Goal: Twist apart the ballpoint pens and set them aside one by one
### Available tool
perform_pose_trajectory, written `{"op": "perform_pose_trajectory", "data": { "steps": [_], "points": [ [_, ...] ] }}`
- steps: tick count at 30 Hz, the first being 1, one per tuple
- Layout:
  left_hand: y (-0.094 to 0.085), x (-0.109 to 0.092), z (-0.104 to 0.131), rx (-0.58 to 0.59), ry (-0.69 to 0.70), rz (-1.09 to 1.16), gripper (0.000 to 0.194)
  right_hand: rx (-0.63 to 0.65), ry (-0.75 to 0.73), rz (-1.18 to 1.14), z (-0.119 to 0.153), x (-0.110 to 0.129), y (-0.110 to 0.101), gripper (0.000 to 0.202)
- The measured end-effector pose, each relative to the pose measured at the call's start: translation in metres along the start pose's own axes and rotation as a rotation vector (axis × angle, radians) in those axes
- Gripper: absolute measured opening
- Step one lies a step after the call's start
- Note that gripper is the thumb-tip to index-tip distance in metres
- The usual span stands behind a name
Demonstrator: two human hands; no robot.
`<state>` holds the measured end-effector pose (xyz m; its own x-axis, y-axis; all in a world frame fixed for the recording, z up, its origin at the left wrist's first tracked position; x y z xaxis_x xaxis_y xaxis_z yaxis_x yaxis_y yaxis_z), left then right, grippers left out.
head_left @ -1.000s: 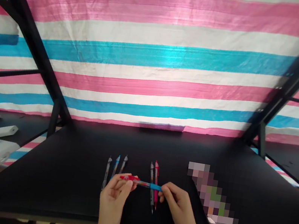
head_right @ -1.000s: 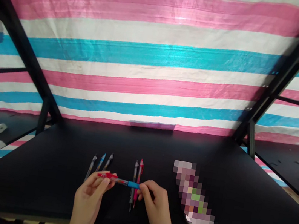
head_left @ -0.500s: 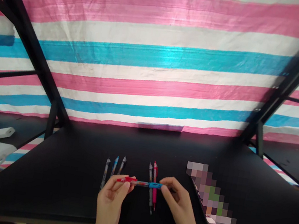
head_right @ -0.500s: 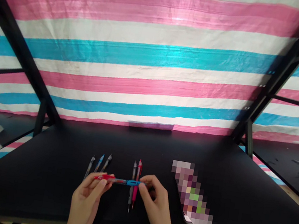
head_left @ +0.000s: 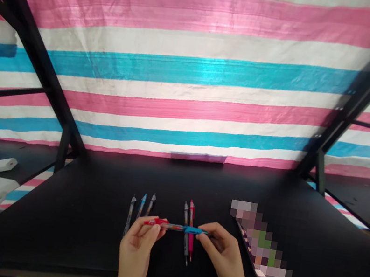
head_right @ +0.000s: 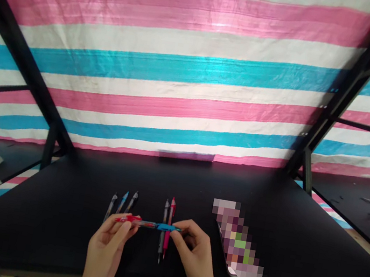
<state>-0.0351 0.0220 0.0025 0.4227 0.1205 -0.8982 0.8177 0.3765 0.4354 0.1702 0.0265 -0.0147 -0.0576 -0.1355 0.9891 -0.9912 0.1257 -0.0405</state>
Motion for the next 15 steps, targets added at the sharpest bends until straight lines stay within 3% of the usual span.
{"op": "perform_pose_trajectory", "data": {
  "steps": [8,15],
  "points": [
    [-0.0019,0.0023,-0.0009,-0.028,0.022,-0.010,0.031,-0.104,0.010,-0.124,0.0045,-0.0063,-0.0041,0.020],
    [-0.0011,0.0017,-0.0012,-0.028,0.012,0.002,0.031,0.033,0.009,-0.091,0.0009,0.0029,0.0003,0.029]
  ]
}}
Point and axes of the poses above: each hand's wrist, its own z-axis away from the middle knuckle, its own y-axis out of the palm, x = y × z, the point moved 3 cm from there along -z, towards the middle knuckle, and after that the axes turned 5 degrees about -x, right-handed, at the moved point
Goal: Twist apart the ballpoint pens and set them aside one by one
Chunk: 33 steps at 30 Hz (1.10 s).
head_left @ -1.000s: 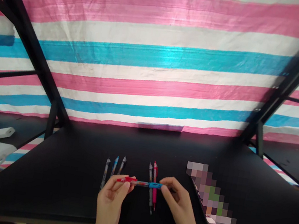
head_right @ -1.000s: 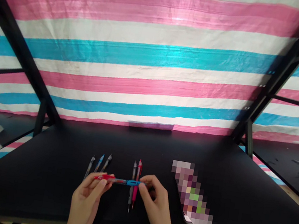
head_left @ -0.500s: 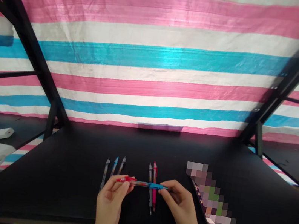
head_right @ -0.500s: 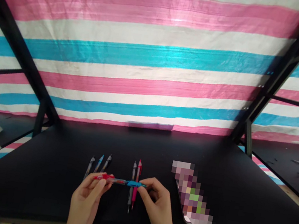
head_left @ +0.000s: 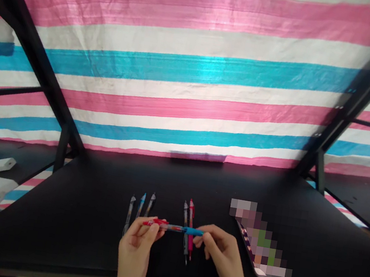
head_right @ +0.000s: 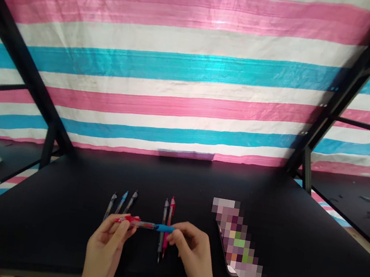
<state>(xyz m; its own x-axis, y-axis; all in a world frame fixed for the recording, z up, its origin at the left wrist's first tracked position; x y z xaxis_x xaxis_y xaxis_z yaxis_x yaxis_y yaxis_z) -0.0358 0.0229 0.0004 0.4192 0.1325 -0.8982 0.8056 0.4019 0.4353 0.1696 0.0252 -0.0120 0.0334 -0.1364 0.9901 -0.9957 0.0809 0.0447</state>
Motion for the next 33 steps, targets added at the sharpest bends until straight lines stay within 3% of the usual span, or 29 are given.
{"op": "perform_pose_trajectory", "data": {
  "steps": [21,33],
  "points": [
    [-0.004,-0.002,-0.002,-0.098,0.064,0.106,0.032,-0.310,-0.043,-0.265,0.005,-0.020,-0.018,0.017],
    [-0.005,-0.001,0.001,-0.066,0.064,0.101,0.027,-0.297,-0.059,-0.256,0.006,-0.011,-0.017,0.018]
  ]
}}
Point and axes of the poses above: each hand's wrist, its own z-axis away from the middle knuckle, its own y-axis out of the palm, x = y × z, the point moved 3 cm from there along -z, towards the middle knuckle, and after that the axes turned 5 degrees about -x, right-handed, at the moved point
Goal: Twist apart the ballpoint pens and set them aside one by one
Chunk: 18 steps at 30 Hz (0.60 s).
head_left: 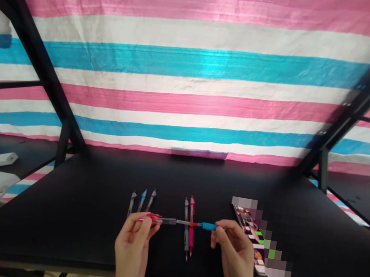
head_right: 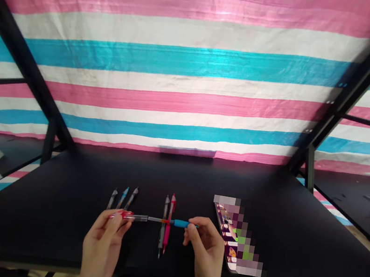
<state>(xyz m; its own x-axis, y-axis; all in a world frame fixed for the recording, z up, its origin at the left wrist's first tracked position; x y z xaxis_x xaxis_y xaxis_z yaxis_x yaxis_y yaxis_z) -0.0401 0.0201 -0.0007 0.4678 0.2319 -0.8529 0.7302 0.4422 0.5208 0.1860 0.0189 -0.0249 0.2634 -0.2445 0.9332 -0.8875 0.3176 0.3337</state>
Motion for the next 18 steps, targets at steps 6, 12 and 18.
{"op": "perform_pose_trajectory", "data": {
  "steps": [6,12,18],
  "points": [
    [0.000,0.002,0.002,0.035,-0.002,-0.033,0.026,0.041,-0.005,0.059,0.000,0.002,0.002,0.016],
    [0.002,0.004,0.004,0.148,-0.013,-0.187,0.024,0.167,0.009,0.235,0.005,0.003,0.014,0.017],
    [0.005,0.001,0.005,0.168,-0.041,-0.196,0.025,0.124,0.041,0.245,0.004,0.002,0.014,0.016]
  ]
}}
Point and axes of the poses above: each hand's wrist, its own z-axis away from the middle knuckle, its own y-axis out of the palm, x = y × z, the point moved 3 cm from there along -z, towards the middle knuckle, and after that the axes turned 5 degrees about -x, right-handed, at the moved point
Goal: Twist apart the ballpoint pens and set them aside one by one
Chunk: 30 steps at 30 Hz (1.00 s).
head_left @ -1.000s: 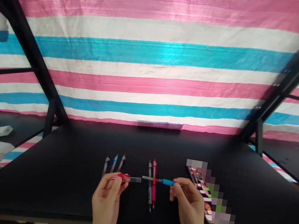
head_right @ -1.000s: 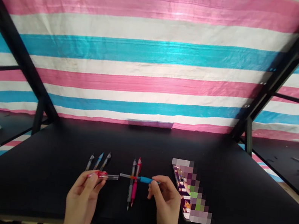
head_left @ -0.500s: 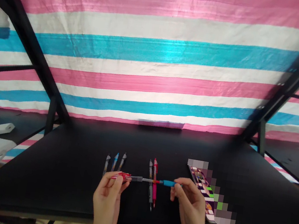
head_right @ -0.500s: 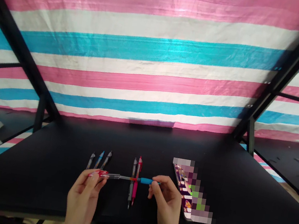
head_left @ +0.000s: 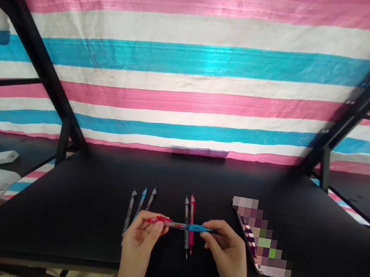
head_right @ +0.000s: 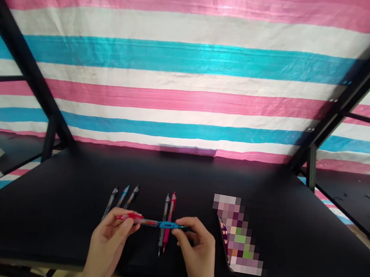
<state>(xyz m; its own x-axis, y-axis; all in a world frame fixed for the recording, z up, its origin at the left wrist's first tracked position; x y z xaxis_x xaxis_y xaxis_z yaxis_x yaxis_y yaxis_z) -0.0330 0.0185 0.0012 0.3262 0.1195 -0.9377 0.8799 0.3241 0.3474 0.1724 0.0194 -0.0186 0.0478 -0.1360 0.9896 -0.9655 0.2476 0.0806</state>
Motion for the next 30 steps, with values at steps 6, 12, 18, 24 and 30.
{"op": "perform_pose_trajectory", "data": {
  "steps": [6,12,18,24,30],
  "points": [
    [0.001,-0.002,-0.001,-0.015,-0.002,0.000,0.027,0.092,-0.063,0.152,-0.001,0.010,0.003,0.030],
    [0.000,-0.003,-0.001,-0.058,-0.002,0.060,0.028,0.158,-0.098,0.051,0.002,0.016,0.007,0.034],
    [0.000,-0.003,-0.001,-0.072,0.007,0.075,0.028,0.171,-0.089,0.100,0.002,0.012,0.006,0.022],
    [-0.001,-0.001,-0.002,-0.068,-0.001,0.082,0.027,0.152,-0.096,0.129,0.000,0.010,0.005,0.023],
    [-0.001,-0.001,-0.002,-0.073,-0.003,0.105,0.026,0.159,-0.109,0.112,0.000,0.007,0.004,0.030]
  ]
}}
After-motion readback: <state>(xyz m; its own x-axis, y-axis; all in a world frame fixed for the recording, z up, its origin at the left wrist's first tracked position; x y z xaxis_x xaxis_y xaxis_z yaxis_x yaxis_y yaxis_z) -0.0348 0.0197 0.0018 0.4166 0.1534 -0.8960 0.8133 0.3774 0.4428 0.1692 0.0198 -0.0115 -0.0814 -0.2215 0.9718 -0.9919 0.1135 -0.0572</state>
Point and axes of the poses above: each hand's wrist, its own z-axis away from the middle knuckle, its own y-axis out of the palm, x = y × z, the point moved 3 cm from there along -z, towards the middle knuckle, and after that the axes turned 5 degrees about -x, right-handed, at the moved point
